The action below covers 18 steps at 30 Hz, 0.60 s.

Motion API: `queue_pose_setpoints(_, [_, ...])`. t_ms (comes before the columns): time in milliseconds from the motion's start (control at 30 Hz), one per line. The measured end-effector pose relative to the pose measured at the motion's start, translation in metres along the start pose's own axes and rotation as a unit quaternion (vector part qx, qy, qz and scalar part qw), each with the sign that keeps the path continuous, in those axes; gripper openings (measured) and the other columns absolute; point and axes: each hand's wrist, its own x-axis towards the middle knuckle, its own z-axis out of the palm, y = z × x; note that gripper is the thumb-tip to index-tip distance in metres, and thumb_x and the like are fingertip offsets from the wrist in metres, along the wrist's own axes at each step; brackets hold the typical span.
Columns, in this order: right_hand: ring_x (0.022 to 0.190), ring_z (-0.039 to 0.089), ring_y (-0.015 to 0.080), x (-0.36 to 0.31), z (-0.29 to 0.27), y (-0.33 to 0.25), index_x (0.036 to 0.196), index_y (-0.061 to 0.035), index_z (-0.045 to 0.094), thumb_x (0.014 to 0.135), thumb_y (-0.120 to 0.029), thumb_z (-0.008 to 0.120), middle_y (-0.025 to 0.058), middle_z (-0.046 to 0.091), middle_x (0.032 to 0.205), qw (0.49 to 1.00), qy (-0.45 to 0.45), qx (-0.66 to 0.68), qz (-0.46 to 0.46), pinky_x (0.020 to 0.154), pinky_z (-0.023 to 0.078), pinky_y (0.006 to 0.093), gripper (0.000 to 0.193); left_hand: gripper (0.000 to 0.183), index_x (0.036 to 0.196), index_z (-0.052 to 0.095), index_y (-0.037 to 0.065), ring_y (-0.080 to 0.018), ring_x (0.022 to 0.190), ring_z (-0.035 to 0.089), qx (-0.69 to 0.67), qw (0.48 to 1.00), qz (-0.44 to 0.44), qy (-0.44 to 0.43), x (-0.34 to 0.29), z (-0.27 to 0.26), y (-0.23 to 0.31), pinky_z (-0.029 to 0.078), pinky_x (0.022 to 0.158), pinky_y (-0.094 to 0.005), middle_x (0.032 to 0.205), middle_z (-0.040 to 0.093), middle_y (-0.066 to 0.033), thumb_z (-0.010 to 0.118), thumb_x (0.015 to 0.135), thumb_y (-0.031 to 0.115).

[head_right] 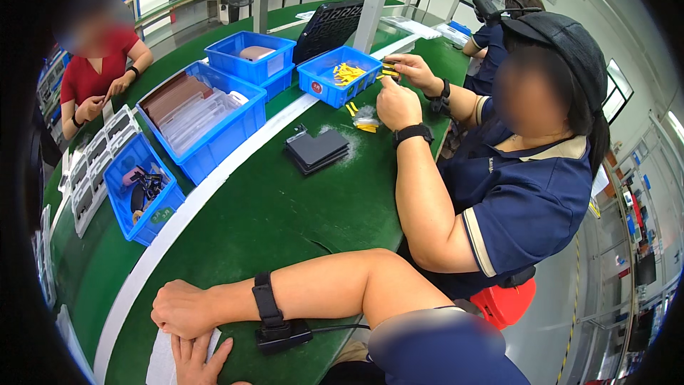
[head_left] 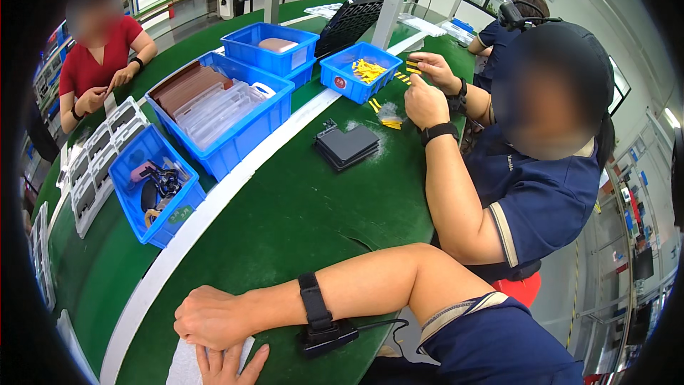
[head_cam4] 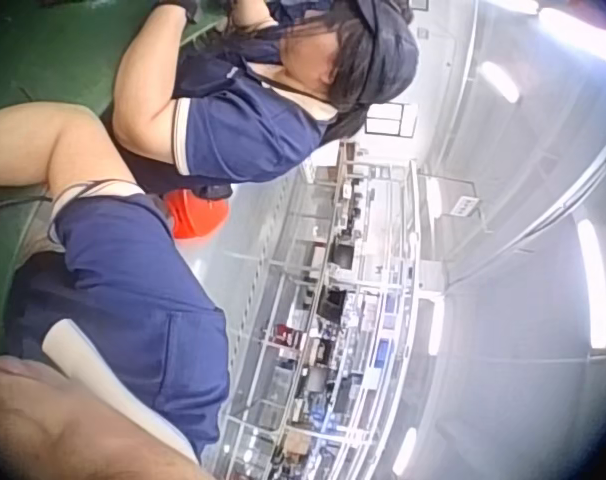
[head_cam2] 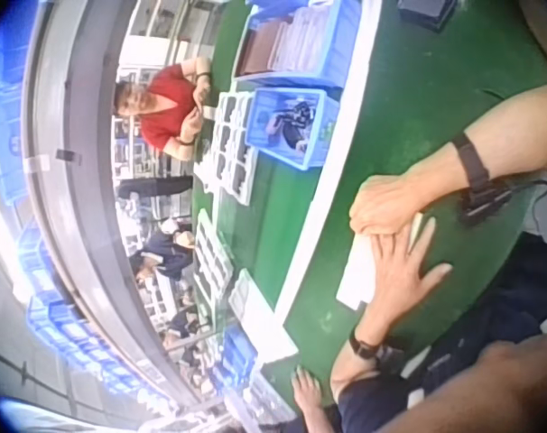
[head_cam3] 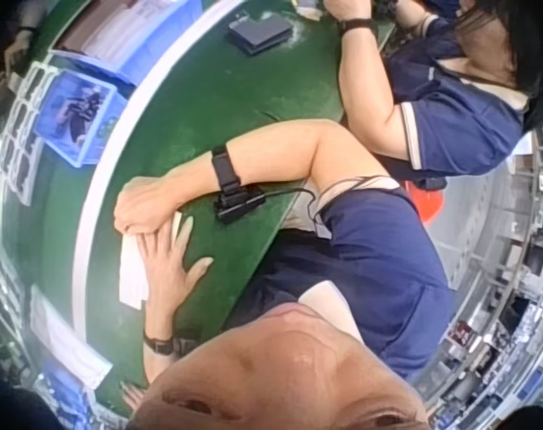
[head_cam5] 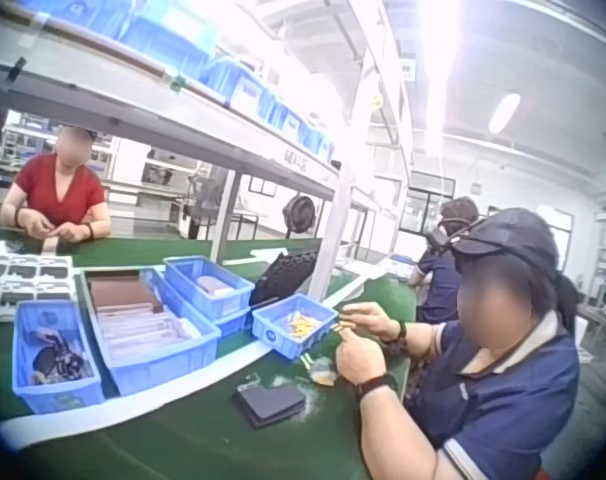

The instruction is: Assembling small black plastic components on an industrial production line conveyor belt.

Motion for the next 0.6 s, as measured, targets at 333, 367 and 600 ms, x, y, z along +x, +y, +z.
queue_pose_setpoints(333, [0.056, 0.059, 0.0329, 0.0003, -0.0033, -0.0003, 0.063, -0.0032, 0.066, 0.062, -0.011, 0.064, 0.0146, 0.060, 0.057, 1.000, -0.001, 0.005, 0.004, 0.051, 0.046, 0.0416, 0.008, 0.071, 0.132, 0.043, 0.012, -0.0410, 0.129, 0.026, -0.004, 1.000, 0.002, 0.003, 0.0021, -0.0004, 0.0000, 0.014, 0.106, -0.0580, 0.139, 0.033, -0.0183, 0.070, 0.071, 0.036])
queue_pose_setpoints(367, [0.056, 0.059, 0.0329, 0.0003, -0.0032, 0.0003, 0.063, -0.0032, 0.066, 0.062, -0.011, 0.064, 0.0146, 0.060, 0.057, 1.000, -0.001, 0.004, 0.003, 0.051, 0.046, 0.0416, 0.008, 0.071, 0.132, 0.043, 0.012, -0.0411, 0.129, 0.026, -0.006, 1.000, 0.003, 0.005, 0.0025, -0.0008, 0.0003, 0.014, 0.106, -0.0581, 0.139, 0.033, -0.0184, 0.070, 0.070, 0.035])
queue_pose_setpoints(600, [0.055, 0.058, 0.0322, -0.0013, 0.0010, -0.0012, 0.061, -0.0029, 0.064, 0.062, -0.010, 0.063, 0.0138, 0.059, 0.057, 1.000, -0.001, 0.002, 0.002, 0.050, 0.045, 0.0406, 0.008, 0.071, 0.131, 0.043, 0.011, -0.0411, 0.129, 0.026, -0.013, 1.000, -0.004, -0.001, 0.0007, -0.0027, 0.0024, 0.014, 0.105, -0.0585, 0.139, 0.033, -0.0189, 0.071, 0.070, 0.034])
